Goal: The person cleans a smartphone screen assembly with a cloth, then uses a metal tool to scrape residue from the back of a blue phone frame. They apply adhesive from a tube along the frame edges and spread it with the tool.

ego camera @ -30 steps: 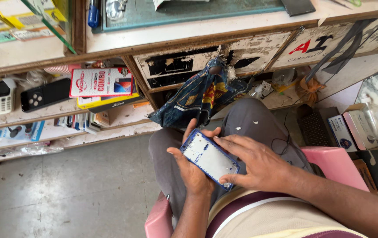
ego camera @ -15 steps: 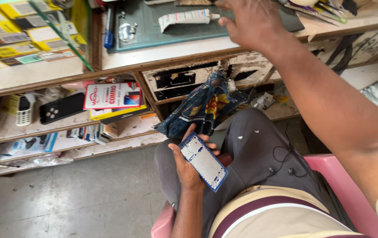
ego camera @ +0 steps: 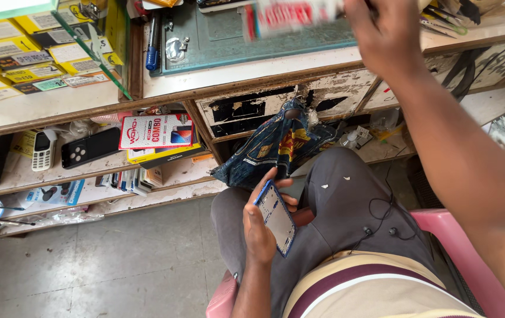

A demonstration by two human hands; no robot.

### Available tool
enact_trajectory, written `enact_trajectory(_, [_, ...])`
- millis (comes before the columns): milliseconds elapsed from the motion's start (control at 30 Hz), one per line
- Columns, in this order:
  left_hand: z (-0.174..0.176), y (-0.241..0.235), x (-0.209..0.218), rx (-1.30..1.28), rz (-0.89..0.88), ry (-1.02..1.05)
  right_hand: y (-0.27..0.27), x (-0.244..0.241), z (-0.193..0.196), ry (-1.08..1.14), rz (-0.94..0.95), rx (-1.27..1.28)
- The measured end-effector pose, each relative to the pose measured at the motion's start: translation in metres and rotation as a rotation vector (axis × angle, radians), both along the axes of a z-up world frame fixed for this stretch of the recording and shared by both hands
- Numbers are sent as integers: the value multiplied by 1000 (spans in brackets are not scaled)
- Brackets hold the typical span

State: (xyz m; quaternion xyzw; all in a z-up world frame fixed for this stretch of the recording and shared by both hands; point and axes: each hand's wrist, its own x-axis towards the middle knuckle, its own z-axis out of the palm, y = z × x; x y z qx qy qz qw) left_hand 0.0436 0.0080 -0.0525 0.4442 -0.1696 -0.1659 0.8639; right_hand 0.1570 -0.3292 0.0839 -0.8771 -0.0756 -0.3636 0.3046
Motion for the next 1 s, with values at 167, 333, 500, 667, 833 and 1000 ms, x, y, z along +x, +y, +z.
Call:
enact_trajectory(167, [18,-3,-12,-27,-36,-25,20,-89,-38,234,-33,-4])
enact_trajectory(333, [19,-16,-17,-127,-187,102,44,-139,-65,442,21,97])
enact_trajectory(500, [8,-14,-17,-115,-297,291,41,-151,-67,530,117,119])
enact_trajectory(667, [-3,-11,-21,-152,-364,335,38,-154,-69,497,162,-1])
enact_trajectory(833, [-7,-15,-24,5,-220,364,41,-157,-77,630,82,18])
enact_trajectory(1000, [-8,-15,-23,34,-216,393,46,-156,-74,708,79,92])
